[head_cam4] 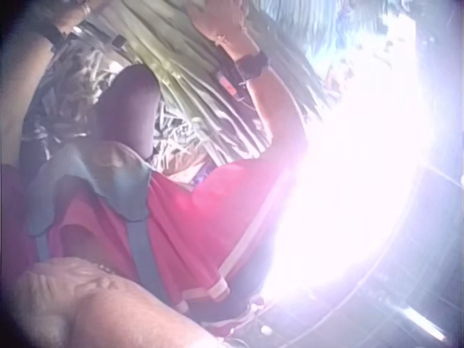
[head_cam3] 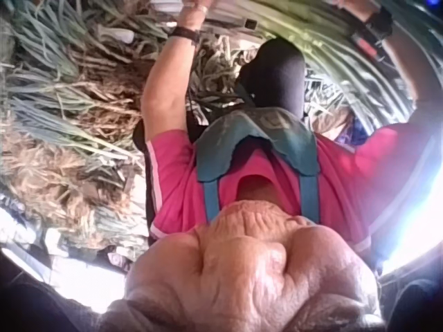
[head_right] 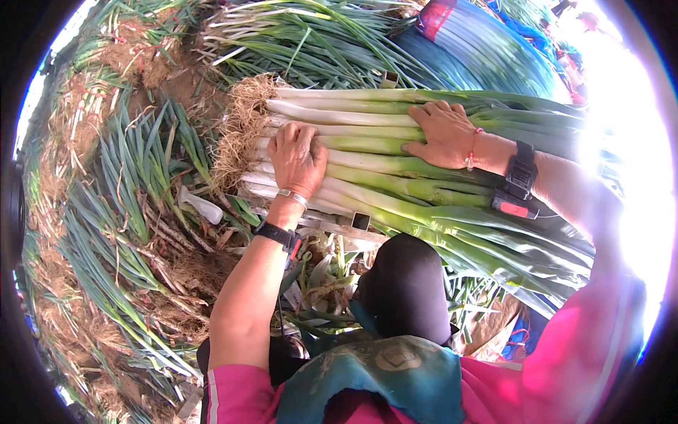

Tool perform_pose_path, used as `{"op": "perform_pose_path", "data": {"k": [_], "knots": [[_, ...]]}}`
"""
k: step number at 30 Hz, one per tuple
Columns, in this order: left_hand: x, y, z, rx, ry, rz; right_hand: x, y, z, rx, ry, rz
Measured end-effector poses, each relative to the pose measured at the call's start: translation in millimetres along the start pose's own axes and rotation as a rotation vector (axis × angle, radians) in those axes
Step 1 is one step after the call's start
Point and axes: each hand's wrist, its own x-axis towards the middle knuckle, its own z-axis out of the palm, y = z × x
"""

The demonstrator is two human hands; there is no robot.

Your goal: The person peels the outer layers from leeks by hand, one at a time, and places each cleaned leek onto a stack on a metal rack.

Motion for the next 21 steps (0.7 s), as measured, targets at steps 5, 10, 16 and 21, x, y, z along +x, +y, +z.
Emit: {"op": "perform_pose_path", "data": {"k": [5,10,16,21], "knots": [[-3.9,-4.7,0.3,0.034,0.005,0.008,-1.7,-9.1,2.0,0.007,0.064,0.013],[7.8,-1.7,-9.8,-0.029,-0.087,-0.018,-5.6,-5.4,-4.9,0.031,0.039,0.018],[29.2,-30.9,-2.7,0.124,-0.019,0.093,-3.4,-5.8,5.4,0.053,0.094,-0.030],[37.9,-34.5,-2.7,0.052,-0.136,0.095,-3.6,-9.4,1.7,0.097,0.080,-0.021]]}}
